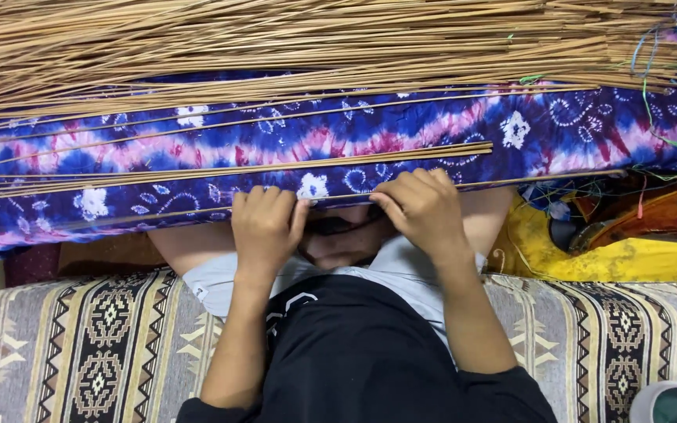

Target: Weaving thin bamboo sticks into a mat or screen while seated on the floor.

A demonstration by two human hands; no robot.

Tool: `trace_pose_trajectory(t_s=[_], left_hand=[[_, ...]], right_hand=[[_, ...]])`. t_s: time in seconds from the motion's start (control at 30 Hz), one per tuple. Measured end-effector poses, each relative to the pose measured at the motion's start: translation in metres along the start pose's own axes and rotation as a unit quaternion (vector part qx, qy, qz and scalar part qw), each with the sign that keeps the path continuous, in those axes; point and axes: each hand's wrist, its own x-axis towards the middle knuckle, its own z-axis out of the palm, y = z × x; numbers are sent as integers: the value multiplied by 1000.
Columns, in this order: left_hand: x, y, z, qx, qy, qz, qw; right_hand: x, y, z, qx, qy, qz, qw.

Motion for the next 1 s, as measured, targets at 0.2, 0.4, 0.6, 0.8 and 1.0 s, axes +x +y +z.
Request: trace_pose_trajectory(t_s=[0.2, 0.4, 0.6, 0.8, 1.0], left_hand=[[-14, -60, -25, 12, 0, -31, 999], [-26, -79, -33, 94, 27, -55, 994], [-8, -23, -14, 26, 9, -14, 1000], [-34, -90, -41, 113, 21, -44, 992], [-14, -49, -17, 86, 12, -14, 996]], right_hand=[[-12, 26, -15, 18, -17, 43, 999], [-15, 39, -20, -35, 3, 56, 998], [7, 6, -8, 15, -4, -4, 1000], [-12, 63, -23, -31, -3, 40, 999], [-10, 50, 6, 8, 37, 7, 999]])
